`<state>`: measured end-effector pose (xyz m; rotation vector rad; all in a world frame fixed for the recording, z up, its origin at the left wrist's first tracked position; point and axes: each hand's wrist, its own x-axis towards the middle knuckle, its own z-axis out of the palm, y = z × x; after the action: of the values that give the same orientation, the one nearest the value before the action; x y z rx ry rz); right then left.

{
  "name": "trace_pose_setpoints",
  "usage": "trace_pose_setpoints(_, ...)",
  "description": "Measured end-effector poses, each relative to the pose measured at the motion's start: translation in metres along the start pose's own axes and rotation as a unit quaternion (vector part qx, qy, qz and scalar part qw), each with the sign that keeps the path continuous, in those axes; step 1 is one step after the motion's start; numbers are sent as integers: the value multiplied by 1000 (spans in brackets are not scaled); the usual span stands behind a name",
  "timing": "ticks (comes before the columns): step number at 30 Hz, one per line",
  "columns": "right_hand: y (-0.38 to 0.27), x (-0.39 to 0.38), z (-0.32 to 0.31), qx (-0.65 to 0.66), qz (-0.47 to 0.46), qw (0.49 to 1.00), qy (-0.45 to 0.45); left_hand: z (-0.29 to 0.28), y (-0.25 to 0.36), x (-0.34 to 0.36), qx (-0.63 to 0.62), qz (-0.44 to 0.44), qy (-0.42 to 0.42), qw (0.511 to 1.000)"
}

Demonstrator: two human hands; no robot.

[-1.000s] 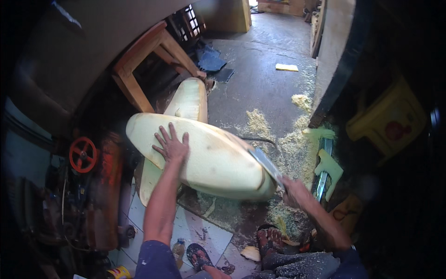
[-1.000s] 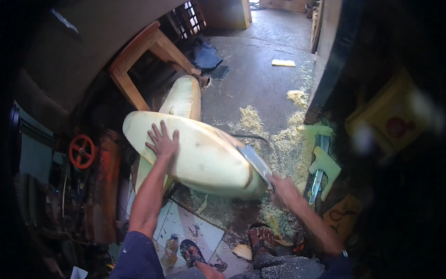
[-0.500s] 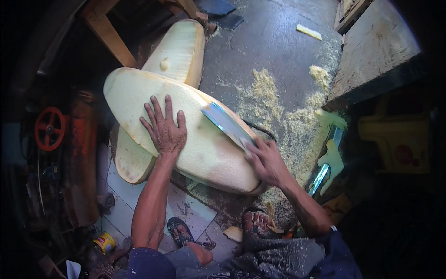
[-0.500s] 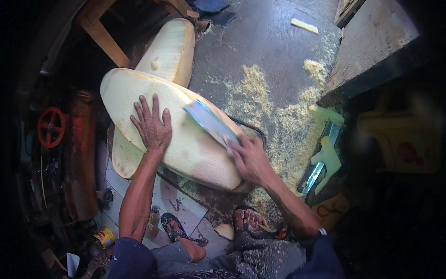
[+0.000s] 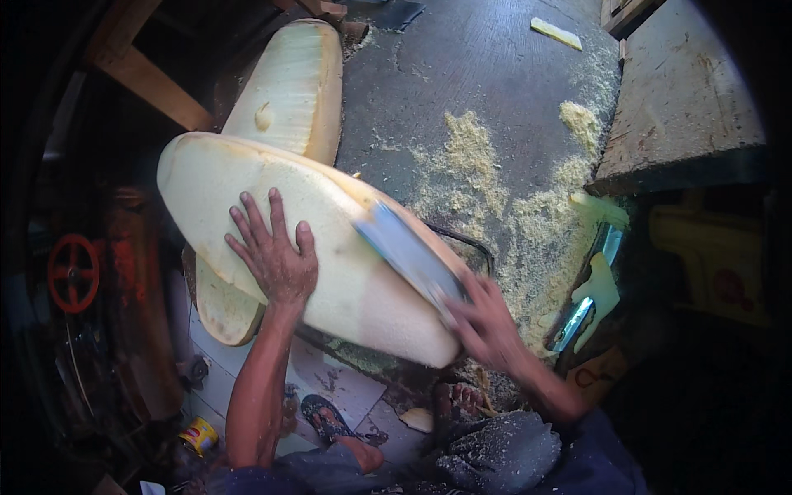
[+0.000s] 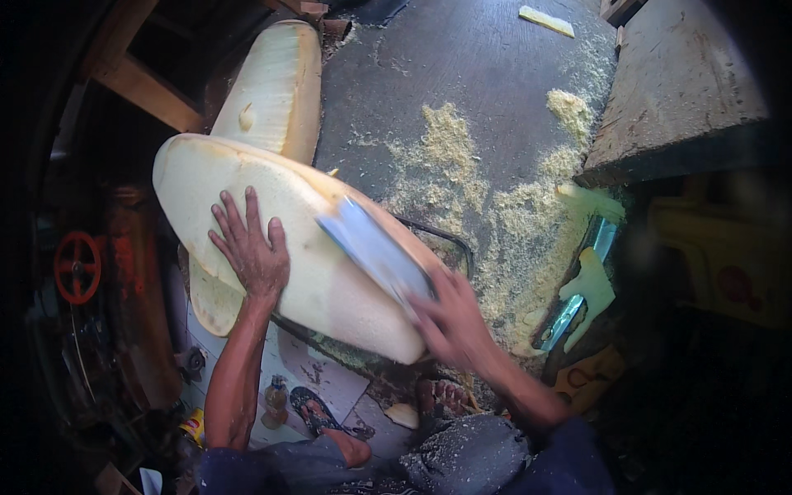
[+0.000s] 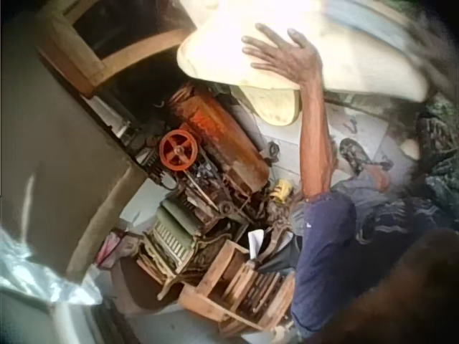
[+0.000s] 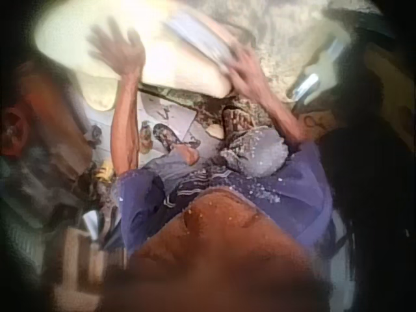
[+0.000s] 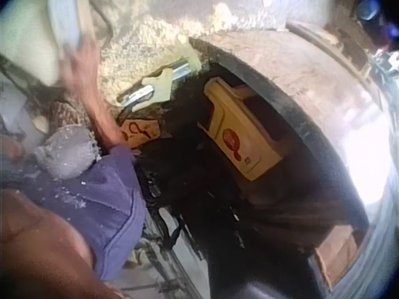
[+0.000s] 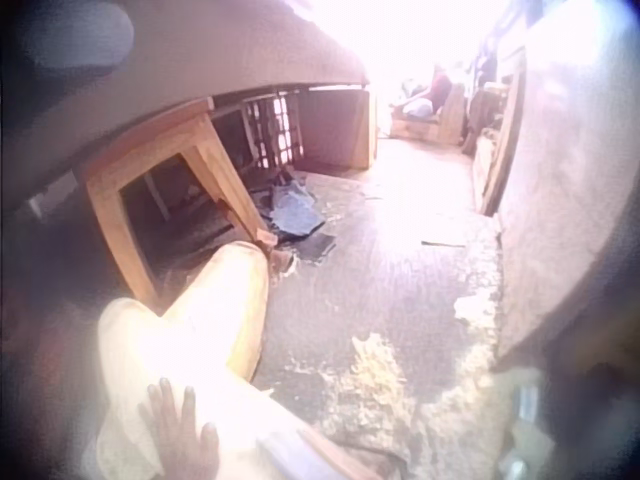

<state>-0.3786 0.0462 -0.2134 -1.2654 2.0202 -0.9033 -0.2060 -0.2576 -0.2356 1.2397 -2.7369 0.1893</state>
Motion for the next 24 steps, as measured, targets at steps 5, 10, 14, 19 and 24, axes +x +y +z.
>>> trace_pose_setpoints(5,6,1,7,8,-13,999,33,-2,7,3,4,-2,7,1000)
trace_pose_setpoints(10,1,120,33,68,-58,993,79,-4,3,4,6,11,4,1000)
trace_pose_setpoints(14,10,-15,0,59,-62,995,42,0,1,0,-13,7,12,1000)
trace_pose_setpoints(19,7,65,20,56,-81,994,54,-5,9,2,-7,7,7,1000)
trace_pose_setpoints(24,0,101,32,44,-114,987,100,-5,3,5,-8,22,2,1000)
